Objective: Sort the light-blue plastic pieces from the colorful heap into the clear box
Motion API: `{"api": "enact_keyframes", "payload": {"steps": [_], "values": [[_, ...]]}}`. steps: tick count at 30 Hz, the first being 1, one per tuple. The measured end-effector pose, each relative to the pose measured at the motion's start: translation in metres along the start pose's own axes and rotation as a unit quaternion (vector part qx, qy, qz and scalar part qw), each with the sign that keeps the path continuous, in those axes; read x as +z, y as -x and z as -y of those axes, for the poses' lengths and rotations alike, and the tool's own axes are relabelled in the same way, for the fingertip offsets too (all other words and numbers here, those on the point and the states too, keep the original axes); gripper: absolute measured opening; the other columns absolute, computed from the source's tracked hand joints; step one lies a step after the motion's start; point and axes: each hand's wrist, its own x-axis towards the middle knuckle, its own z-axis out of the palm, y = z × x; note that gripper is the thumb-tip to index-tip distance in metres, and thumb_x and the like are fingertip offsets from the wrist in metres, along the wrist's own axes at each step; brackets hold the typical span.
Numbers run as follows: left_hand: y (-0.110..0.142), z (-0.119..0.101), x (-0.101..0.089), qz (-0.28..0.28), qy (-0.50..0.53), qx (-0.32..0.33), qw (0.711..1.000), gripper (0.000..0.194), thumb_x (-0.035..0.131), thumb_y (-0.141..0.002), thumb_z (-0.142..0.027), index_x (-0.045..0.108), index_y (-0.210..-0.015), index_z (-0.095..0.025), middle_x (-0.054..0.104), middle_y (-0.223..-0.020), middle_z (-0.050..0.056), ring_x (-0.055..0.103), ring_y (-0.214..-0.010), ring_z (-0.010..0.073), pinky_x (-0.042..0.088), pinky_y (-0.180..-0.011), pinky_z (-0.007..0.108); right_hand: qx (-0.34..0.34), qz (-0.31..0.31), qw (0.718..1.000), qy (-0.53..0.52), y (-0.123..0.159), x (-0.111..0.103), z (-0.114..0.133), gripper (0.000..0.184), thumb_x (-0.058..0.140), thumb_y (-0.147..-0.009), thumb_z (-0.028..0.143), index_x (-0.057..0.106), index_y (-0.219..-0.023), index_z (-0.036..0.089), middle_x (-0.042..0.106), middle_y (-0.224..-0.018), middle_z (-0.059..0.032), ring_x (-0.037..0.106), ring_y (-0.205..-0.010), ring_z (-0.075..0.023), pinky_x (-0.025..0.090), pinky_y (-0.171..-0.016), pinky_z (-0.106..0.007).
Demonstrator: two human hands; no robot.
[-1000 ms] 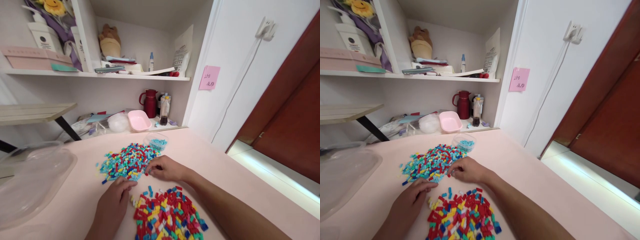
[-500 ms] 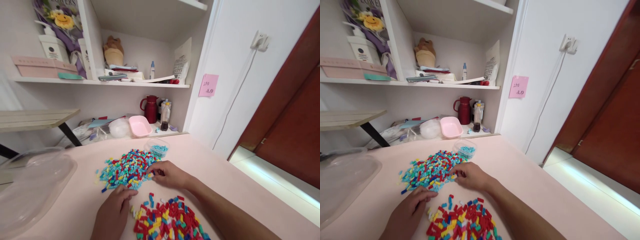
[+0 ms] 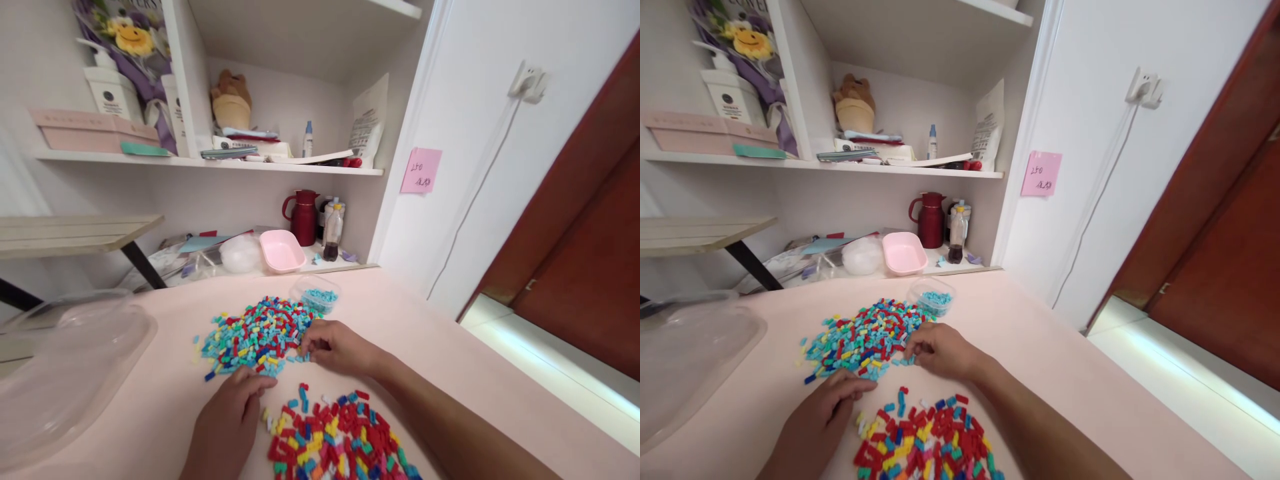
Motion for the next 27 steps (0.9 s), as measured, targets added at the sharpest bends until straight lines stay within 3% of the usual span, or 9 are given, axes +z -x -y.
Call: {"api": "enact_keyframes", "payload": {"steps": [8, 16, 24, 27], "values": [[-0.003, 0.004, 0.001, 0.011, 0.01, 0.008, 1.0, 0.038, 0.036, -0.082, -0.017, 0.069, -0.096, -0.03, 0.066, -0.095, -0.001, 0.063, -0.092, 0.0144, 0.048, -0.079, 0.026, 0.044, -0.023, 0.998, -0.035, -0.003, 0.002, 0.0, 0.008, 0.063, -0.076, 0.023, 0.065, -0.082, 0.018, 0.057, -0.071, 0.0025, 0.049, -0.062, -0.0097, 0.037, -0.056, -0.019], [-0.002, 0.002, 0.0, 0.015, -0.003, -0.009, 1.0, 0.037, 0.036, -0.083, -0.018, 0.069, -0.096, -0.031, 0.065, -0.098, -0.001, 0.062, -0.093, 0.0151, 0.048, -0.08, 0.028, 0.116, 0.002, 0.977, -0.176, -0.003, 0.002, -0.008, 0.015, 0.059, -0.08, 0.031, 0.061, -0.079, 0.016, 0.05, -0.058, 0.0041, 0.042, -0.049, -0.0082, 0.034, -0.047, -0.019], [-0.002, 0.0, -0.002, 0.02, -0.013, -0.015, 1.0, 0.038, 0.034, -0.084, -0.019, 0.068, -0.096, -0.031, 0.065, -0.102, -0.002, 0.062, -0.096, 0.0156, 0.047, -0.083, 0.03, 0.11, 0.009, 0.972, -0.207, -0.002, -0.001, -0.001, 0.016, 0.063, -0.076, 0.032, 0.061, -0.073, 0.016, 0.051, -0.056, 0.0047, 0.044, -0.048, -0.0077, 0.034, -0.047, -0.019], [-0.002, -0.001, -0.002, 0.024, -0.017, -0.018, 0.999, 0.039, 0.033, -0.084, -0.02, 0.068, -0.097, -0.03, 0.065, -0.102, -0.002, 0.062, -0.096, 0.0158, 0.048, -0.082, 0.03, 0.125, -0.029, 0.963, -0.238, -0.005, -0.007, 0.005, 0.02, 0.064, -0.074, 0.036, 0.061, -0.071, 0.017, 0.053, -0.055, 0.0042, 0.048, -0.047, -0.0086, 0.036, -0.046, -0.02]]}}
